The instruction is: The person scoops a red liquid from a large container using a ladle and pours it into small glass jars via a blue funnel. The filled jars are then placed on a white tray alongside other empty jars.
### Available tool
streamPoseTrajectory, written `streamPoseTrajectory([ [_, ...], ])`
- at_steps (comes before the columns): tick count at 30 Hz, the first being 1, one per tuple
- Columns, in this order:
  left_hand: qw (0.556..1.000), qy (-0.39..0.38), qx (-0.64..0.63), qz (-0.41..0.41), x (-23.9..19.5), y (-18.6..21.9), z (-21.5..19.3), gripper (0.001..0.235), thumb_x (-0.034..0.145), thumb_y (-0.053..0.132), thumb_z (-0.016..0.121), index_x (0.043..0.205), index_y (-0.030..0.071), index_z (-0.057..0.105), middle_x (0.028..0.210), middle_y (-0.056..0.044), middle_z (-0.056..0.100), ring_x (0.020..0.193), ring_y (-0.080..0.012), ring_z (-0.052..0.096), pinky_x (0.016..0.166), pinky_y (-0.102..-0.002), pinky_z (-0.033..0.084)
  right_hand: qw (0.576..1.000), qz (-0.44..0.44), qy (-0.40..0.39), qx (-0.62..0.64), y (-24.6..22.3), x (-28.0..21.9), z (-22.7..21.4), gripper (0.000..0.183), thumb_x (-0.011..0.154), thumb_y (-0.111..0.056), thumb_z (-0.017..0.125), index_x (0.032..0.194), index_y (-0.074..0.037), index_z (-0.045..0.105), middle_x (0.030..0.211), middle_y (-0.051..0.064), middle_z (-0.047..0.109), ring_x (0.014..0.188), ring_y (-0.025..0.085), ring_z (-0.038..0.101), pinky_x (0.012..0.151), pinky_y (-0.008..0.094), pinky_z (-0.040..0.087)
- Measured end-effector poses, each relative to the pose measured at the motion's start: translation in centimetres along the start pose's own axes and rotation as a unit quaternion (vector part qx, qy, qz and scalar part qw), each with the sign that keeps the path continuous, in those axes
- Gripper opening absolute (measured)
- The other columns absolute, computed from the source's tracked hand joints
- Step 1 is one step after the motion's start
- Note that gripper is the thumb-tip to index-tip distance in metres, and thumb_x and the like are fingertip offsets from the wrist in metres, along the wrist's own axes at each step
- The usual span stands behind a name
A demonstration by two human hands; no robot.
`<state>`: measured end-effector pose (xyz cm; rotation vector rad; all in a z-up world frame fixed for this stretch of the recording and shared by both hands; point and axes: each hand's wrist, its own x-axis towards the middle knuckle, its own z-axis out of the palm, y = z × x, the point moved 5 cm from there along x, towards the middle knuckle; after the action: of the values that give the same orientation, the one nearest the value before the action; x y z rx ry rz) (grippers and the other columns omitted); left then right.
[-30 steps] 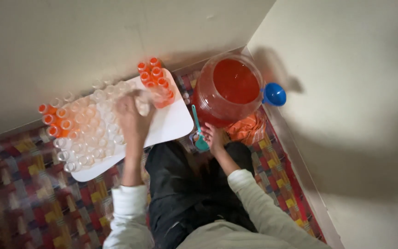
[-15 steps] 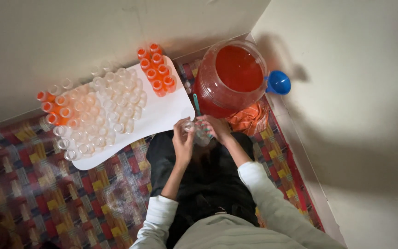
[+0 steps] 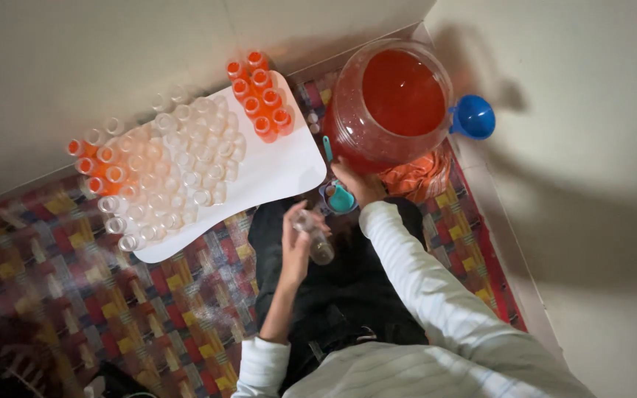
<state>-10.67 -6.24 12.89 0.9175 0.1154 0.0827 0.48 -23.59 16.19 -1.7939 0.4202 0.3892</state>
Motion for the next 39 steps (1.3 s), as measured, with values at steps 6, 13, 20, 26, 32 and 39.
streamPoseTrajectory([
  [6,0.999,-0.009,0.047,-0.024,-1.7,1.1,-1.4,0.069,0.09,0.038,0.066,0.143,-0.002,0.045,0.112,-0.026,0.063,0.095,-0.0288,0.069,0.085,-0.045,0.06,0.964,-0.1,0.028,-0.243,17.4,18.0,5.3,0.039,0.088,-0.046,0.069,0.114,-0.016,0.069,0.107,0.014,0.072,0.101,0.032,0.068,0.085,0.039,0.051],
  [13,0.997,0.046,0.052,-0.016,-1.7,-0.5,-9.0,0.052,0.098,0.025,0.056,0.144,0.006,0.04,0.11,-0.028,0.065,0.098,-0.0364,0.072,0.087,-0.048,0.06,0.912,-0.255,0.097,-0.307,15.3,12.1,0.8,0.039,0.098,-0.049,0.065,0.087,-0.012,0.072,0.083,0.014,0.072,0.082,0.038,0.072,0.07,0.046,0.057],
  [20,0.953,0.23,-0.161,-0.116,-1.0,-1.1,-12.9,0.03,0.105,0.035,0.05,0.12,0.01,0.059,0.097,-0.016,0.071,0.079,-0.0269,0.073,0.082,-0.042,0.061,0.926,-0.312,0.158,-0.14,0.9,-0.7,-14.3,0.007,0.094,-0.025,0.071,0.097,-0.022,0.076,0.085,-0.002,0.071,0.083,0.018,0.07,0.081,0.031,0.056],
  [26,0.981,0.169,0.085,0.049,3.1,7.3,-9.3,0.042,0.108,0.031,0.051,0.147,0.019,0.046,0.13,-0.014,0.058,0.105,-0.026,0.064,0.091,-0.043,0.06,0.875,-0.318,0.234,0.282,-3.4,2.2,-26.7,0.018,0.104,-0.025,0.061,0.114,-0.011,0.057,0.105,0.012,0.062,0.075,0.038,0.077,0.073,0.048,0.071],
  [32,0.986,0.009,0.153,0.068,7.8,11.1,0.5,0.038,0.107,0.035,0.049,0.13,0.007,0.04,0.121,-0.019,0.056,0.088,-0.0308,0.071,0.075,-0.039,0.059,0.885,-0.419,0.182,0.09,-7.6,4.0,-21.0,0.03,0.107,-0.033,0.059,0.11,-0.003,0.059,0.09,0.02,0.074,0.083,0.031,0.08,0.073,0.036,0.068],
  [39,0.978,-0.086,0.188,0.04,7.9,11.3,10.1,0.073,0.096,0.07,0.043,0.14,0.011,0.038,0.113,-0.013,0.063,0.082,-0.0204,0.067,0.067,-0.029,0.057,0.882,-0.419,0.167,-0.137,-6.1,9.0,-14.6,0.016,0.099,-0.01,0.057,0.104,-0.012,0.072,0.089,0.007,0.079,0.082,0.016,0.078,0.071,0.029,0.056],
])
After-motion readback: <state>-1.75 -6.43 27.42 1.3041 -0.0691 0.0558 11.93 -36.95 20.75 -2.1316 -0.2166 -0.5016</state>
